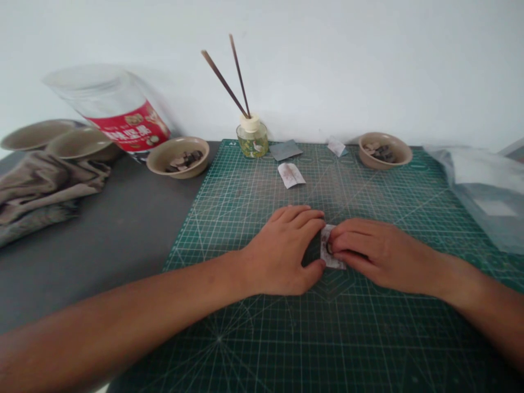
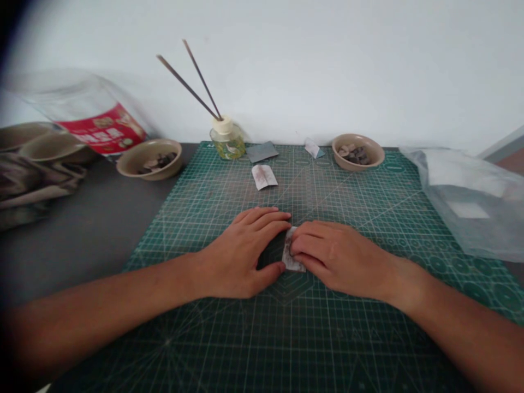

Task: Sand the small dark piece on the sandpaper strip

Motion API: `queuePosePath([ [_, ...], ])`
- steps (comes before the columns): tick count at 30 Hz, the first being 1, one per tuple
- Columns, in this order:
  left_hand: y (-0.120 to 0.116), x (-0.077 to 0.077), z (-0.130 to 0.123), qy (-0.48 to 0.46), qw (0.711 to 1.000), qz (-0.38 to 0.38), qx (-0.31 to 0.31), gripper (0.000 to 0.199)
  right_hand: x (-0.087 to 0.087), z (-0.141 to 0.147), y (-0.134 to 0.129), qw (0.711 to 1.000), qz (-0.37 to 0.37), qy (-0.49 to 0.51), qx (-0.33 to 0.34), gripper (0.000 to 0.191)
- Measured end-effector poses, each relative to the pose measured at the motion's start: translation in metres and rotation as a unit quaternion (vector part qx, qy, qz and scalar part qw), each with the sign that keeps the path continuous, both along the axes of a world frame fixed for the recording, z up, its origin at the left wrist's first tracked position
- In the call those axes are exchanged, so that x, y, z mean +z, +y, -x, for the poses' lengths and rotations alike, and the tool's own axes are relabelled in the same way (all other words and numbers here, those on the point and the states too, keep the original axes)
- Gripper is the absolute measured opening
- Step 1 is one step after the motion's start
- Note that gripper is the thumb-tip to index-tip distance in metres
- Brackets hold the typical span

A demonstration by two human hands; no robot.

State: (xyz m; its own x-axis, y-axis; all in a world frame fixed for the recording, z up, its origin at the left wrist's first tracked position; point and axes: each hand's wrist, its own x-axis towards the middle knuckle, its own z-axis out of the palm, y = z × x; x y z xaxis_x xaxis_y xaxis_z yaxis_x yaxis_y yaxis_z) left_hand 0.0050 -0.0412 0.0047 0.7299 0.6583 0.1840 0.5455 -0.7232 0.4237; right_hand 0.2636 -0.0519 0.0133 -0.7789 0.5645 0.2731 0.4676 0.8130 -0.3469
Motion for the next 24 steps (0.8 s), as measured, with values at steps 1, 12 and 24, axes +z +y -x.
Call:
queuePosePath([
  [1,0.000,0.000,0.000,-0.002,1.000,0.000,0.002,0.059,-0.001,0.002,0.000,1.000,-0.002,0.007,0.002,0.015],
  [12,-0.001,0.000,-0.001,0.022,1.000,0.004,0.020,0.058,0.002,-0.005,0.003,1.000,-0.013,-0.016,0.004,0.016],
  [24,0.000,0.001,-0.002,0.009,1.000,0.008,0.022,0.059,-0.005,-0.006,0.013,0.998,-0.050,0.004,-0.034,0.018],
])
